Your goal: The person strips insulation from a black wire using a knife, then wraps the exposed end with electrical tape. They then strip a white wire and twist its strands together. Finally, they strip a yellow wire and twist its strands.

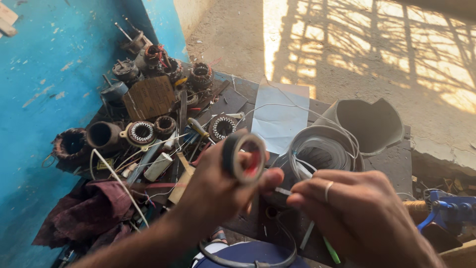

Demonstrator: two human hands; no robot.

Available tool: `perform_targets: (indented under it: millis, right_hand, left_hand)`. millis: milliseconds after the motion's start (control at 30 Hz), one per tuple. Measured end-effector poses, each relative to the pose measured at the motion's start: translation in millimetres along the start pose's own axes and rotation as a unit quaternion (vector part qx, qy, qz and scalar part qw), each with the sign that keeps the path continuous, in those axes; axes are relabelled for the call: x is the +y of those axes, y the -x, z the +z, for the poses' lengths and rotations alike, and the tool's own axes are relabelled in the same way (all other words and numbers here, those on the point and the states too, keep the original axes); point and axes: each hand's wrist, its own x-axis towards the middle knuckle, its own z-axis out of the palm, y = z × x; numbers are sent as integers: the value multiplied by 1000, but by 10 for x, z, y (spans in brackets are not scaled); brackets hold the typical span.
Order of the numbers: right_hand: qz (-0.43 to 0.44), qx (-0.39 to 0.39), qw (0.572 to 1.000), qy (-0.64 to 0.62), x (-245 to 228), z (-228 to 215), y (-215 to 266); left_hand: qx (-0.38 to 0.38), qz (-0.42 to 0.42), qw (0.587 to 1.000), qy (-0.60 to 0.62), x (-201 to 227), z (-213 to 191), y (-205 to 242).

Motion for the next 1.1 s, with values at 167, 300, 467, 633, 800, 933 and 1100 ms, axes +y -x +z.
perform_targets:
  millis: [167,300,467,633,800,933,1100]
  right_hand:
    - [6,5,998,66,217,22,96]
    - [-96,27,971,220,282,-17,168]
    - [-102,81,966,223,193,-95,272]
    - [-68,98,978,172,161,-238,334]
    - [-10,78,990,113,266,-388,344]
    - [22,74,991,110,369,-396,261]
    - [-8,57,994,93,459,-410,204]
  left_hand:
    - [-181,-262,933,167,-499,67,-440]
    - [-307,-332,874,176,-721,179,-601]
    - [-396,-292,863,116,-391,276,-712]
    - [-276,-151,941,-123,71,310,-605]
    - [-321,-72,943,-51,174,325,-616]
    - [-268,25,949,-167,59,438,-767]
    - [-368,-49,922,-110,-17,425,-882]
